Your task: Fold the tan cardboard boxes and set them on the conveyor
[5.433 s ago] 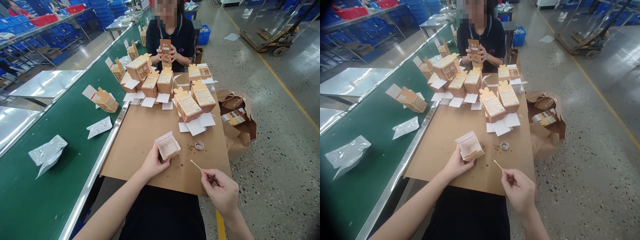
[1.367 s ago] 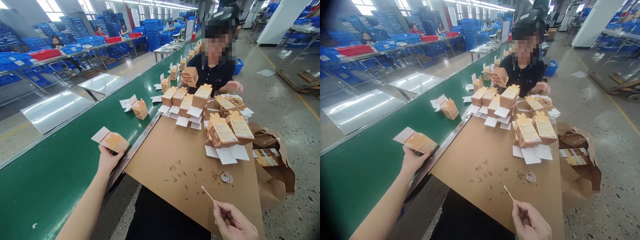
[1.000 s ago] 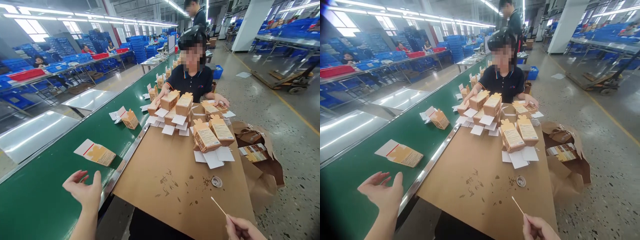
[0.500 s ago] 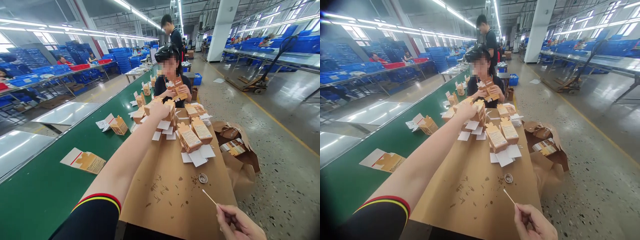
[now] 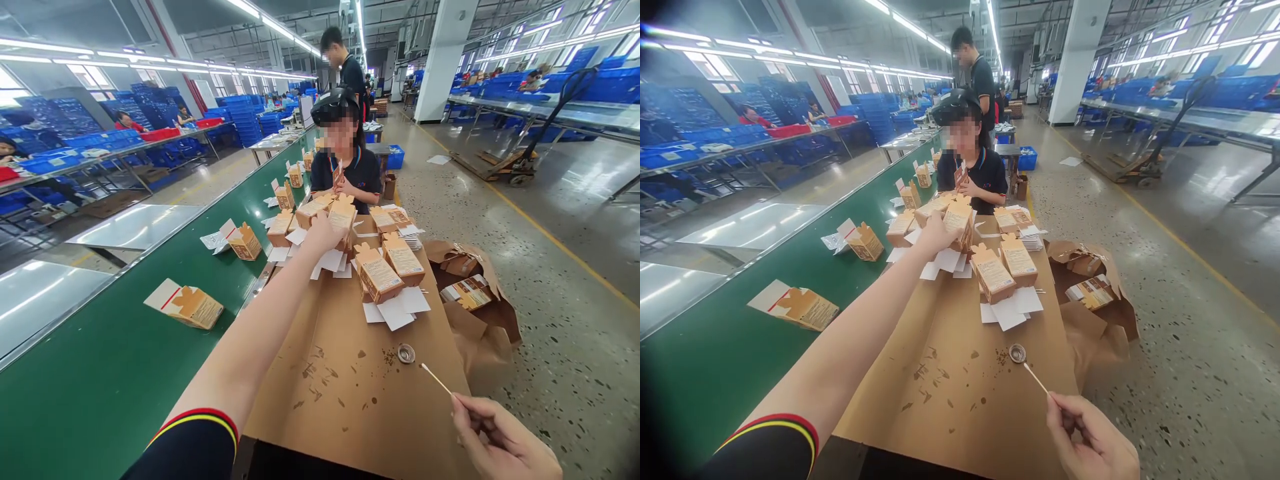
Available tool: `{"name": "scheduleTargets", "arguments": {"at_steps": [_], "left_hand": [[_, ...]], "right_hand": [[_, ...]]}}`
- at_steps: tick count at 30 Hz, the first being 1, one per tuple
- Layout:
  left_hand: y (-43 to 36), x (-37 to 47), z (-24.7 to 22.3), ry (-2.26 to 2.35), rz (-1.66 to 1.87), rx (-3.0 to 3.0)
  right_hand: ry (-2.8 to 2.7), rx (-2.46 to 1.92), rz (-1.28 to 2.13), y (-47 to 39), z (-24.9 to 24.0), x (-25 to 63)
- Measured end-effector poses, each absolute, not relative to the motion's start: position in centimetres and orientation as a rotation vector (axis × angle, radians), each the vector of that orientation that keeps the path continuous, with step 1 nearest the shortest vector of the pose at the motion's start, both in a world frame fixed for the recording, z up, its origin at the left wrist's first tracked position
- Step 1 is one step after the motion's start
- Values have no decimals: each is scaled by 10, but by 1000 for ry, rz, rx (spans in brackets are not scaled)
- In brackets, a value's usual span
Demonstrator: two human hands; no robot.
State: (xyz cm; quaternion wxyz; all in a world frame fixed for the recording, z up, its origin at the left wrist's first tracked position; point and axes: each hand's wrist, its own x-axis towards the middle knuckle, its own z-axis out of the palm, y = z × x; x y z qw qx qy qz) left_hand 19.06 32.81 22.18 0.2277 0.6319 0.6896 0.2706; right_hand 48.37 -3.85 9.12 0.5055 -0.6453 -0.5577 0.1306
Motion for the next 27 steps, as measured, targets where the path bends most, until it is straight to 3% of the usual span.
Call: {"name": "scheduleTargets", "arguments": {"at_steps": [4,8,15,19,27], "left_hand": [[286,169,208,1803,1081,1559],[195,130,173,1361,1523,1225],[52,111,82,1259,1222,679],[50,124,62,1198,1197,727],[72,117,73,1229,1001,941]], "right_hand": [[-1347,-1543,226,-15,96,483],[-1458,-1593,322,4,101,476],[-1688,-1694,449,24,100,473],[-1738,-1723,472,36,97,473],[-1661,-1711,389,10,98,477]]}}
